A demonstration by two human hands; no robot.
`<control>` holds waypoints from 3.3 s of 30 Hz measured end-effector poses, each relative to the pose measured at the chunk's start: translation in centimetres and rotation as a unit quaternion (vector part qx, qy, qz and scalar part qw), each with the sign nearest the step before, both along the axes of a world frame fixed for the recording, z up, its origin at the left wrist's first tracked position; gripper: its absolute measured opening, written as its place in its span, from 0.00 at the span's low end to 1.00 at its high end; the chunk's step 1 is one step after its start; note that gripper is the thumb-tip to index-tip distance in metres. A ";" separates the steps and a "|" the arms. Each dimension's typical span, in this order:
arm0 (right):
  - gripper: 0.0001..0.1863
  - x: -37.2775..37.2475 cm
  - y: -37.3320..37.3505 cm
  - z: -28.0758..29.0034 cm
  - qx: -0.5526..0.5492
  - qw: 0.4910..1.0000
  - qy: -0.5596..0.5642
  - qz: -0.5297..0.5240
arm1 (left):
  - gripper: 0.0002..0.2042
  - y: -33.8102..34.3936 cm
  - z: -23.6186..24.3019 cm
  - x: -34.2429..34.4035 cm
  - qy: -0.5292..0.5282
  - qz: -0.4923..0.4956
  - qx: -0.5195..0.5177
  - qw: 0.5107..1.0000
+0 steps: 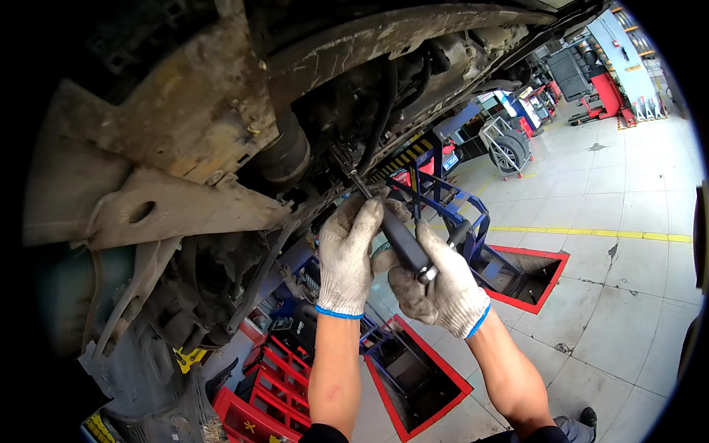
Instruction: The person works under a raised vehicle in a garage, using a ratchet and socket to loosen and remove bolts from the undercarriage. They retrieve tools from a rolling toolbox, reposition the vehicle on the lift, and continue removing fasteners from different locations.
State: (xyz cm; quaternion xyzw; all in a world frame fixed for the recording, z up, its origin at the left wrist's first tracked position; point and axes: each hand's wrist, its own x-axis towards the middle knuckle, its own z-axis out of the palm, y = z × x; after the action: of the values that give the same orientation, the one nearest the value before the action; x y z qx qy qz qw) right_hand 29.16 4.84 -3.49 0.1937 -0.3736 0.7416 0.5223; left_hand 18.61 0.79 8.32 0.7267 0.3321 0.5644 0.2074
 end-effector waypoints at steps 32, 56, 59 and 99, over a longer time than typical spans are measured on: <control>0.23 1.1 2.2 0.5 0.164 0.970 -0.072 -0.163 | 0.28 0.7 -0.2 1.3 -0.045 -0.019 -0.033 0.998; 0.24 1.0 0.0 1.4 0.132 0.793 -0.147 -0.577 | 0.26 0.3 -0.4 0.5 0.107 0.187 0.016 0.976; 0.16 1.3 -0.1 0.5 -0.074 0.989 0.042 0.121 | 0.24 0.4 -0.7 0.2 0.049 0.074 0.007 0.996; 0.12 -0.8 -0.7 1.5 0.003 0.819 -0.020 -0.573 | 0.19 1.9 -1.2 1.4 -0.037 0.007 0.029 0.999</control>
State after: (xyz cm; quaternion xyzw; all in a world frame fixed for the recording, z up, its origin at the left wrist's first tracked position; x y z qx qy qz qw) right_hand 28.32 4.10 -2.02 -0.0689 -0.4302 0.3106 0.8448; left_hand 19.96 2.67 7.08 0.7089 0.3126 0.6016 0.1945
